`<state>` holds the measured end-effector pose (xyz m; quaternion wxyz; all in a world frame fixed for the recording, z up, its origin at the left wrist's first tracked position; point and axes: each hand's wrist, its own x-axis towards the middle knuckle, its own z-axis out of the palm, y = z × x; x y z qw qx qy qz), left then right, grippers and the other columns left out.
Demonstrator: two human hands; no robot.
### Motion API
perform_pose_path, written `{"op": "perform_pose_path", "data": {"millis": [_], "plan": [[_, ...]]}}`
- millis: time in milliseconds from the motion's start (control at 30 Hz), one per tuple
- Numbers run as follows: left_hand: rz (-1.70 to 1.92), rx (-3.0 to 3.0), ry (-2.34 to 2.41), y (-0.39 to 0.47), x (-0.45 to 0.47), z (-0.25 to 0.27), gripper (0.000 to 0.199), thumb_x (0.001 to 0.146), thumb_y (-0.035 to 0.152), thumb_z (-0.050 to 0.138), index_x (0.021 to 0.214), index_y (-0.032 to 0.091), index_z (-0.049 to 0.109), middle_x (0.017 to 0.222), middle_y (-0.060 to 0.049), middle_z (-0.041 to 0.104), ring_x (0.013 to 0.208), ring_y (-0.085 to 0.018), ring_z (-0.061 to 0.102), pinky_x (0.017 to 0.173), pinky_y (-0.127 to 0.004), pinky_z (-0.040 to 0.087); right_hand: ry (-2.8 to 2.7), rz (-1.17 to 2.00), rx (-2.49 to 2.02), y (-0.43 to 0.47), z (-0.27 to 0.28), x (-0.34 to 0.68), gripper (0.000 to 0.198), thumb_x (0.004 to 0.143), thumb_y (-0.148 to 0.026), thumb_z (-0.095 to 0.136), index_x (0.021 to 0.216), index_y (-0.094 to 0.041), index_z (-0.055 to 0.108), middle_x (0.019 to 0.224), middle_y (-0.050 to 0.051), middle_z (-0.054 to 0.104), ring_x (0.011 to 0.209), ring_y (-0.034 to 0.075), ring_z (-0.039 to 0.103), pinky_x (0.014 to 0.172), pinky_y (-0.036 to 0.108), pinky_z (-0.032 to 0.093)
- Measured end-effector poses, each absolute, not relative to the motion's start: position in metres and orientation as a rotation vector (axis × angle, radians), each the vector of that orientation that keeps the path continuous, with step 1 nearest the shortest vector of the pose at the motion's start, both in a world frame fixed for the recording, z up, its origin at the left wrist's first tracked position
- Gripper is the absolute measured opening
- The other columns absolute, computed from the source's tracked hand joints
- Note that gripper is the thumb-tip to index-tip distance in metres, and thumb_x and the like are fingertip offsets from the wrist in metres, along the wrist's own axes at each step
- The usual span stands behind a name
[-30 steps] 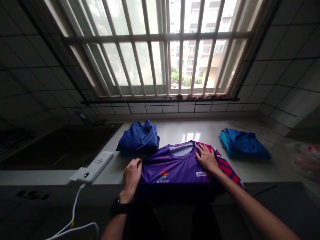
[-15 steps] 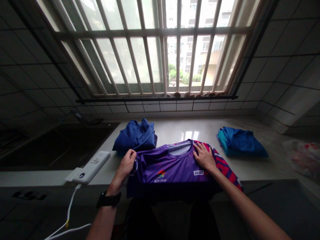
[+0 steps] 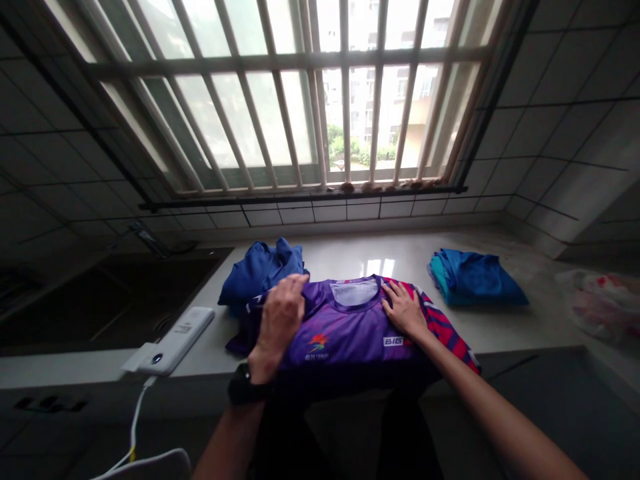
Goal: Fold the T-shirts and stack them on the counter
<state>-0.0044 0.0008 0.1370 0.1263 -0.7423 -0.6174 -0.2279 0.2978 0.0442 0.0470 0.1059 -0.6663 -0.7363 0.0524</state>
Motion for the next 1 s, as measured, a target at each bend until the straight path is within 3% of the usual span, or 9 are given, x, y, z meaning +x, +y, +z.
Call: {"op": "perform_pose_path", "data": {"millis": [100, 267, 367, 567, 733, 900, 1000], "plan": [[-0.403, -2.445, -1.847, -0.009, 0.03, 0.1, 0.044, 0.097, 0.023, 0.043, 0.138, 0.019, 0.057, 0.134, -0.012, 0.065, 0.122, -0.025, 0.06, 0.103, -0.037, 0.047, -2.183, 0.138, -1.985, 0.045, 0.046, 0.298, 0.059, 0.1, -0.04, 0.032, 0.156, -0.025, 0.037, 0.164, 0.005, 0.032, 0.152, 0.027, 0.025, 0.121, 0.06, 0.016], [-0.259, -2.354, -2.008, -0.006, 0.029, 0.053, 0.049, 0.098, 0.039, 0.045, 0.143, 0.024, 0.055, 0.156, -0.011, 0.047, 0.122, -0.031, 0.06, 0.105, -0.046, 0.046, -2.209, 0.128, -2.015, 0.048, 0.042, 0.299, 0.061, 0.1, -0.04, 0.03, 0.158, -0.021, 0.034, 0.165, 0.005, 0.029, 0.153, 0.026, 0.022, 0.122, 0.058, 0.016], [-0.354, -2.354, -2.009, -0.006, 0.016, 0.045, 0.05, 0.098, 0.037, 0.044, 0.145, 0.024, 0.053, 0.156, -0.009, 0.047, 0.125, -0.029, 0.059, 0.109, -0.044, 0.044, -2.208, 0.128, -2.013, 0.049, 0.041, 0.3, 0.062, 0.1, -0.041, 0.03, 0.158, -0.02, 0.033, 0.165, 0.005, 0.029, 0.153, 0.025, 0.022, 0.122, 0.058, 0.014], [-0.52, -2.216, -2.06, -0.011, 0.016, 0.043, 0.054, 0.093, 0.031, 0.049, 0.145, 0.014, 0.051, 0.148, -0.018, 0.054, 0.128, -0.031, 0.057, 0.107, -0.044, 0.048, -2.229, 0.1, -2.032, 0.049, 0.042, 0.3, 0.06, 0.101, -0.042, 0.029, 0.158, -0.023, 0.034, 0.166, 0.004, 0.027, 0.153, 0.025, 0.022, 0.122, 0.057, 0.017], [-0.529, -2.361, -1.847, 0.002, 0.032, 0.042, 0.056, 0.09, 0.009, 0.038, 0.145, 0.014, 0.05, 0.144, -0.015, 0.058, 0.133, -0.023, 0.055, 0.115, -0.039, 0.042, -2.317, 0.111, -2.002, 0.054, 0.045, 0.301, 0.061, 0.101, -0.044, 0.028, 0.159, -0.024, 0.03, 0.168, 0.004, 0.022, 0.154, 0.026, 0.018, 0.121, 0.06, 0.016], [-0.458, -2.419, -1.923, 0.028, 0.047, 0.042, 0.05, 0.097, 0.029, 0.042, 0.143, 0.012, 0.053, 0.153, -0.016, 0.049, 0.145, -0.029, 0.043, 0.119, -0.045, 0.035, -2.313, 0.156, -1.984, 0.059, 0.049, 0.302, 0.062, 0.101, -0.044, 0.028, 0.16, -0.022, 0.028, 0.168, 0.005, 0.021, 0.154, 0.024, 0.018, 0.122, 0.057, 0.015], [-0.45, -2.432, -1.934, 0.033, 0.046, 0.04, 0.052, 0.098, 0.032, 0.042, 0.145, 0.014, 0.052, 0.158, -0.014, 0.043, 0.149, -0.03, 0.035, 0.121, -0.046, 0.031, -2.244, 0.146, -2.034, 0.057, 0.049, 0.298, 0.063, 0.101, -0.043, 0.027, 0.159, -0.018, 0.03, 0.167, 0.008, 0.024, 0.154, 0.022, 0.02, 0.123, 0.053, 0.014]]}}
